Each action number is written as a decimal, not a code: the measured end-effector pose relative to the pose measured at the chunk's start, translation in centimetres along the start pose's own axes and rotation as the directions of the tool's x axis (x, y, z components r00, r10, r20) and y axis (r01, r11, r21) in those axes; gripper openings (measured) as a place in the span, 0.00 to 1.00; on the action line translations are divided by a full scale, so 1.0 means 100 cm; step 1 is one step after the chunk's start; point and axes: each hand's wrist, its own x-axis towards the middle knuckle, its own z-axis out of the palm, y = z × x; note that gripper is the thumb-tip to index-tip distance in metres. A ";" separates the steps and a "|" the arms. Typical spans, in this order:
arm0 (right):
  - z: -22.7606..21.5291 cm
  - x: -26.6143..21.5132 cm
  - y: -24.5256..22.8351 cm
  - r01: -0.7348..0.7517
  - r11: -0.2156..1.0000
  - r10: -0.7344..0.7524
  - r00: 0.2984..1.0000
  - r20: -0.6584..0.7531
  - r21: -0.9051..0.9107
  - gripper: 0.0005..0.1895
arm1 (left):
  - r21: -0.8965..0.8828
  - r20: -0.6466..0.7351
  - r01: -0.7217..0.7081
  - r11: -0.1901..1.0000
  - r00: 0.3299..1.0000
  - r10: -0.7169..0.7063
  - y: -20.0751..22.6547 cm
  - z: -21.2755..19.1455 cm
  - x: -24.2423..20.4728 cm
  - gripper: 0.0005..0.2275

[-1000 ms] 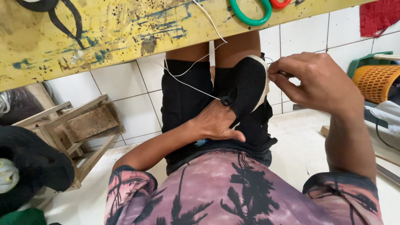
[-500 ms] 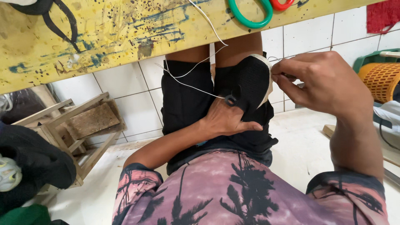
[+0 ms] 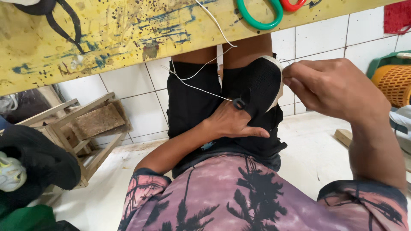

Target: The person sits on the floor and hand-sews a black shoe with a white sole using a needle and white thread. They repeatedly insert the needle into the shoe's upper and pull the thread through to secure the sole.

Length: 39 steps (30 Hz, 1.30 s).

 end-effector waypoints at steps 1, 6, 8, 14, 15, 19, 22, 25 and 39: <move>0.001 0.000 0.003 0.038 0.999 -0.038 0.999 -0.018 0.013 0.01 | 0.002 0.057 -0.004 1.000 0.998 0.004 -0.002 0.003 0.001 0.36; 0.004 -0.001 0.007 0.130 0.990 -0.124 0.986 -0.113 0.046 0.01 | -0.013 0.094 0.019 1.000 0.995 -0.018 -0.009 0.016 -0.004 0.41; 0.004 0.000 0.008 0.124 0.991 -0.117 0.984 -0.134 0.043 0.00 | 0.001 0.105 0.063 0.998 0.992 -0.062 -0.009 0.016 -0.002 0.42; -0.001 0.001 0.008 0.134 0.991 -0.132 0.984 -0.116 0.013 0.04 | -0.054 0.058 0.065 0.996 0.996 -0.062 -0.010 0.018 -0.005 0.48; -0.002 0.001 0.008 0.130 0.991 -0.128 0.985 -0.117 0.013 0.04 | -0.055 0.060 0.062 0.997 0.996 -0.059 -0.009 0.016 -0.004 0.48; -0.009 0.000 0.005 0.084 0.996 -0.083 0.996 -0.035 0.020 0.04 | -0.054 0.114 0.093 0.994 0.990 -0.087 -0.004 0.008 -0.001 0.47; -0.015 -0.004 0.005 0.019 0.998 -0.021 0.999 0.040 0.063 0.07 | -0.065 0.107 0.076 0.995 0.992 -0.069 -0.006 0.008 -0.004 0.46; -0.011 -0.004 0.010 0.019 0.999 -0.020 0.999 0.025 0.044 0.14 | -0.070 0.062 0.047 0.996 0.997 -0.043 -0.006 0.009 -0.003 0.45; 0.005 0.003 0.000 0.120 0.993 -0.120 0.976 -0.182 -0.014 0.17 | -0.104 -0.116 0.044 0.994 0.992 -0.056 0.000 0.009 -0.003 0.40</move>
